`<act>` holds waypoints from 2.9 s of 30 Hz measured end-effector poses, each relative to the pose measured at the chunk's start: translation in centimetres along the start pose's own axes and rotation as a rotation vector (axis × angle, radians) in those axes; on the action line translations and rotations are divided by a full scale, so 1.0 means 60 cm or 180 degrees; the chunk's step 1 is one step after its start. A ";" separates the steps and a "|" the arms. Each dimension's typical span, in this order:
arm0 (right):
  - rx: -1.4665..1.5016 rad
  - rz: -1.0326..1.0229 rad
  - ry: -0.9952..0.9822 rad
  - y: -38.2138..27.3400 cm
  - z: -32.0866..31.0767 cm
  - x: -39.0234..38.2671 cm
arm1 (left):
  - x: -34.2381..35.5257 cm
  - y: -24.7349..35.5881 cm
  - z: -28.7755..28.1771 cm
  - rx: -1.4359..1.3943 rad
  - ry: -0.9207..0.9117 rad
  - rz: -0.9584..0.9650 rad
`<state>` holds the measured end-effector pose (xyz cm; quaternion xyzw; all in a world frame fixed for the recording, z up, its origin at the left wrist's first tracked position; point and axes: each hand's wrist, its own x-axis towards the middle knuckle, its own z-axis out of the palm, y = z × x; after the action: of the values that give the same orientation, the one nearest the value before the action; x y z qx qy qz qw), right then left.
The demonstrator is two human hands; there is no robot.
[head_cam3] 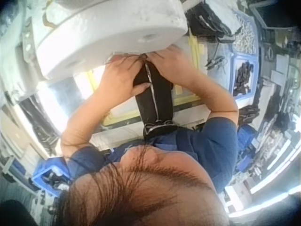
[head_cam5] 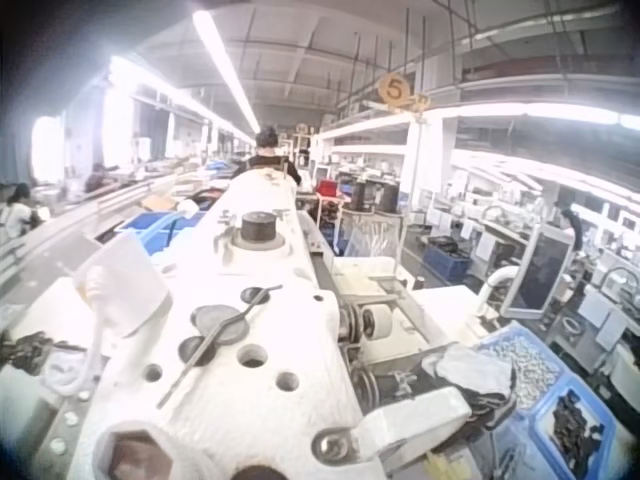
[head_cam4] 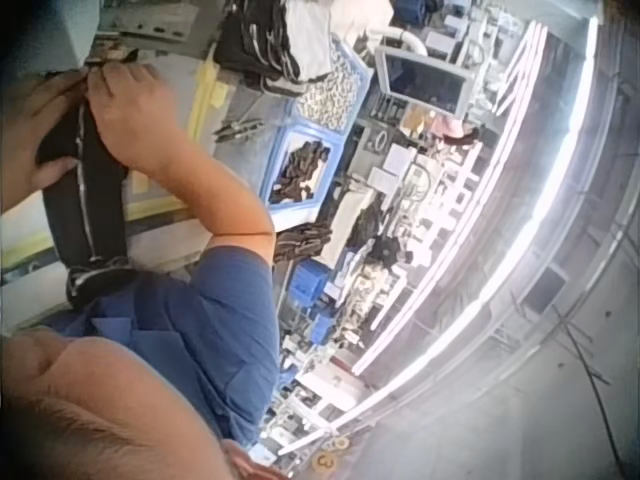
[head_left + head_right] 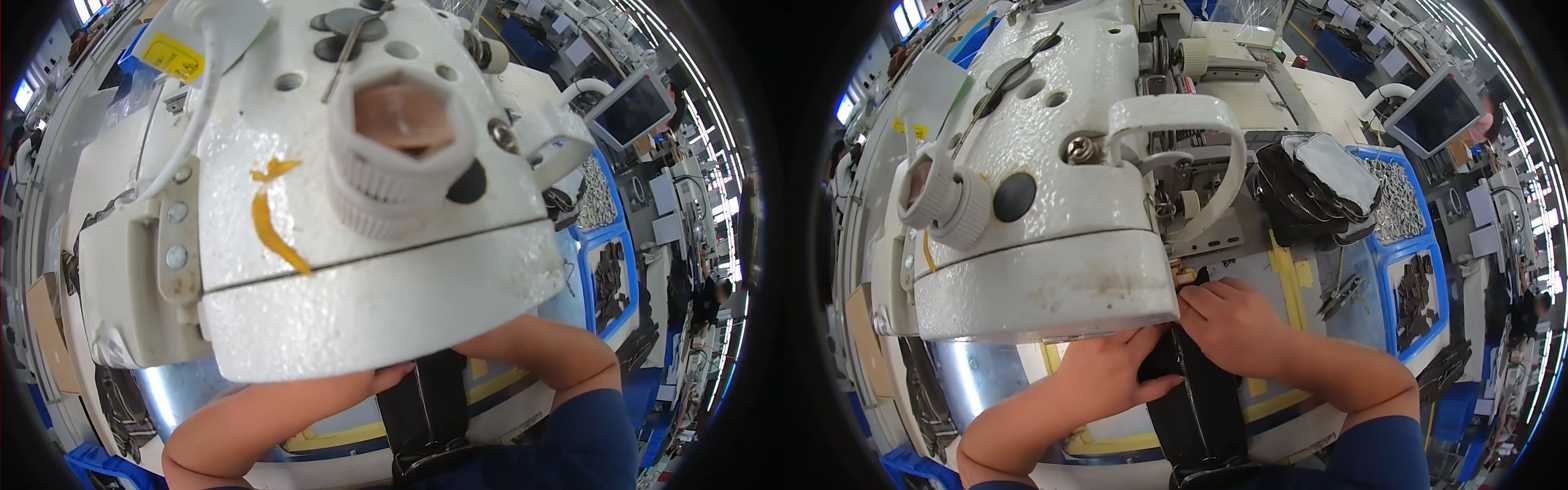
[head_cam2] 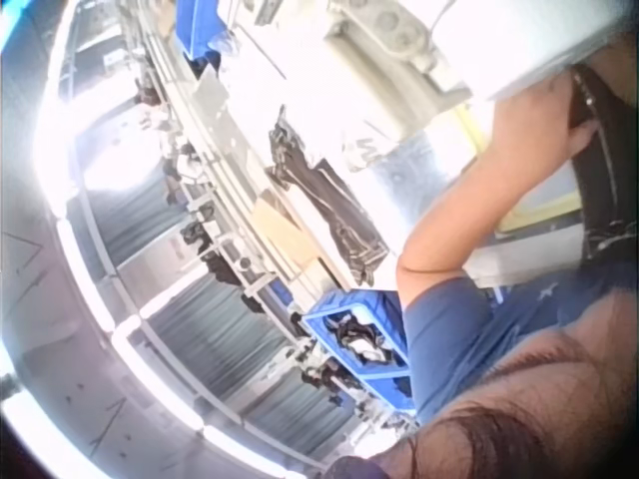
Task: The person operates an industrial sewing machine to stitch zippers onto black fabric pouches. They align the zipper tape with the fabric edge, guide the material under the presser foot, and sew along the seam. After stitching, they trim the thread and inspect the finished pouch before moving to the next unit.
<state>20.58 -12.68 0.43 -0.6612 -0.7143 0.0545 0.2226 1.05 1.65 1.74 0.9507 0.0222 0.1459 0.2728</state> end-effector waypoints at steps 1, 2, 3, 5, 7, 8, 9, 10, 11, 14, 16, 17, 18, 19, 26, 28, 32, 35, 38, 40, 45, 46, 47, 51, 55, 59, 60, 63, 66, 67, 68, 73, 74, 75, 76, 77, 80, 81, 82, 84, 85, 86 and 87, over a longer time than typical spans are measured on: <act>-0.0019 0.0052 -0.0106 -0.002 -0.006 0.000 | 0.002 -0.004 0.004 -0.0039 0.0029 0.0035; -0.0037 0.0101 -0.0211 -0.006 -0.015 0.002 | 0.003 -0.007 0.009 -0.0076 0.0060 0.0067; -0.0090 0.0095 -0.0232 -0.007 -0.018 0.002 | 0.003 -0.009 0.014 -0.0112 0.0091 0.0097; -0.0166 -0.0101 -0.0175 -0.008 -0.020 0.013 | -0.005 -0.003 0.012 -0.0031 0.0140 -0.0008; -0.0276 -0.0165 -0.0060 -0.010 -0.019 0.009 | -0.002 -0.001 0.013 0.0007 0.0099 -0.0007; -0.0309 -0.0181 -0.0030 -0.009 -0.019 0.009 | 0.000 0.002 0.010 0.0043 0.0071 -0.0015; -0.0342 -0.0197 -0.0002 -0.008 -0.020 0.009 | 0.003 0.003 0.009 0.0078 0.0043 -0.0023; -0.0431 -0.0206 -0.0006 -0.008 -0.021 0.009 | 0.006 0.001 0.010 -0.0079 0.0003 -0.0117; -0.0492 -0.0250 0.0003 -0.008 -0.022 0.011 | 0.006 0.002 0.006 -0.0201 -0.0035 -0.0246; -0.0580 -0.0142 -0.0070 -0.010 -0.015 0.013 | 0.002 -0.005 0.005 -0.0322 -0.0115 -0.0398; -0.0649 -0.0142 -0.0058 -0.011 -0.018 0.014 | 0.001 -0.006 0.003 -0.0387 -0.0191 -0.0476; -0.0654 -0.0133 -0.0039 -0.010 -0.017 0.013 | 0.001 -0.005 0.001 -0.0326 -0.0260 -0.0521; -0.0652 -0.0139 -0.0023 -0.009 -0.015 0.012 | 0.002 -0.003 0.000 -0.0338 -0.0246 -0.0544; -0.0649 -0.0144 -0.0007 -0.008 -0.013 0.012 | 0.003 0.001 0.000 -0.0350 -0.0232 -0.0568; -0.0842 -0.0003 -0.0161 -0.026 -0.007 0.017 | 0.001 0.006 -0.001 -0.0252 -0.0056 -0.0490; -0.0693 0.0037 -0.0170 -0.034 -0.001 0.035 | -0.003 0.002 -0.015 -0.0068 -0.0066 -0.0610; -0.0719 0.0151 -0.0093 -0.044 0.024 0.056 | -0.006 -0.005 -0.034 0.0075 -0.0365 -0.0989; -0.0900 0.0047 -0.0242 -0.044 0.023 0.059 | -0.005 -0.001 -0.037 0.0078 -0.0514 -0.1148; -0.0876 0.0036 -0.0150 -0.046 0.018 0.059 | -0.007 -0.004 -0.035 0.0119 -0.0347 -0.1017; -0.0844 0.0078 -0.0055 -0.048 0.019 0.062 | -0.005 -0.004 -0.035 0.0232 -0.0266 -0.0875; -0.0721 -0.0021 0.0090 -0.038 0.018 0.061 | -0.006 -0.008 -0.028 0.0161 -0.0147 -0.0739; -0.0729 -0.0052 0.0090 -0.035 0.018 0.059 | -0.003 -0.005 -0.029 0.0135 -0.0221 -0.0786; -0.0688 -0.0018 0.0089 -0.036 0.019 0.059 | -0.001 -0.003 -0.030 0.0108 -0.0295 -0.0833; -0.0562 0.0069 -0.0014 -0.047 0.022 0.069 | -0.007 0.003 -0.033 0.0397 -0.0126 -0.0744; -0.0598 0.0045 -0.0317 -0.045 0.026 0.068 | -0.011 0.005 -0.033 0.0500 -0.0111 -0.0715; -0.0509 0.0076 -0.0311 -0.039 0.024 0.052 | -0.015 0.005 -0.026 0.0664 -0.0209 -0.0542; -0.0448 0.0125 -0.0356 -0.043 0.026 0.047 | -0.016 0.005 -0.025 0.0667 -0.0213 -0.0486; -0.0375 0.0046 -0.0430 -0.043 0.021 0.043 | -0.019 0.009 -0.022 0.0690 -0.0274 -0.0379; -0.0352 -0.0130 -0.0488 -0.045 0.009 0.039 | -0.022 0.014 -0.016 0.0754 -0.0390 -0.0385; -0.0416 -0.0170 -0.0474 -0.046 0.007 0.036 | -0.025 0.014 -0.014 0.0783 -0.0397 -0.0378; -0.0481 -0.0225 -0.0461 -0.046 0.005 0.036 | -0.026 0.015 -0.014 0.0811 -0.0405 -0.0370; -0.0778 -0.0207 -0.0466 -0.055 0.002 0.028 | -0.032 0.015 -0.006 0.0715 -0.0713 -0.0683; -0.0790 -0.0209 -0.0457 -0.056 0.004 0.027 | -0.034 0.016 -0.005 0.0742 -0.0749 -0.0710; -0.0803 -0.0201 -0.0460 -0.056 0.005 0.026 | -0.033 0.016 -0.004 0.0780 -0.0747 -0.0676; -0.0815 -0.0195 -0.0462 -0.055 0.006 0.025 | -0.033 0.017 -0.004 0.0819 -0.0743 -0.0644; -0.0783 -0.0195 -0.0476 -0.055 0.008 0.024 | -0.033 0.017 -0.004 0.0860 -0.0738 -0.0613; -0.0732 -0.0204 -0.0494 -0.053 0.010 0.024 | -0.025 0.027 -0.017 0.0942 -0.0813 -0.0474; -0.0738 -0.0189 -0.0484 -0.054 0.010 0.023 | -0.025 0.028 -0.017 0.0893 -0.0938 -0.0550; -0.0744 -0.0176 -0.0474 -0.056 0.009 0.021 | -0.027 0.029 -0.017 0.0845 -0.1063 -0.0626; -0.0908 -0.0149 -0.0503 -0.064 0.003 0.020 | -0.030 0.032 -0.016 0.0836 -0.1224 -0.0696; -0.0989 -0.0138 -0.0516 -0.067 0.001 0.020 | -0.032 0.033 -0.014 0.0875 -0.1260 -0.0688; -0.1000 -0.0118 -0.0522 -0.070 0.001 0.018 | -0.033 0.035 -0.013 0.0914 -0.1298 -0.0681; -0.1005 -0.0092 -0.0523 -0.073 0.002 0.015 | -0.034 0.036 -0.011 0.0937 -0.1273 -0.0690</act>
<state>16.46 -12.32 2.15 -0.6710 -0.7392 -0.0077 0.0577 -1.18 -0.09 2.88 0.9821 0.0906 -0.0795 0.1447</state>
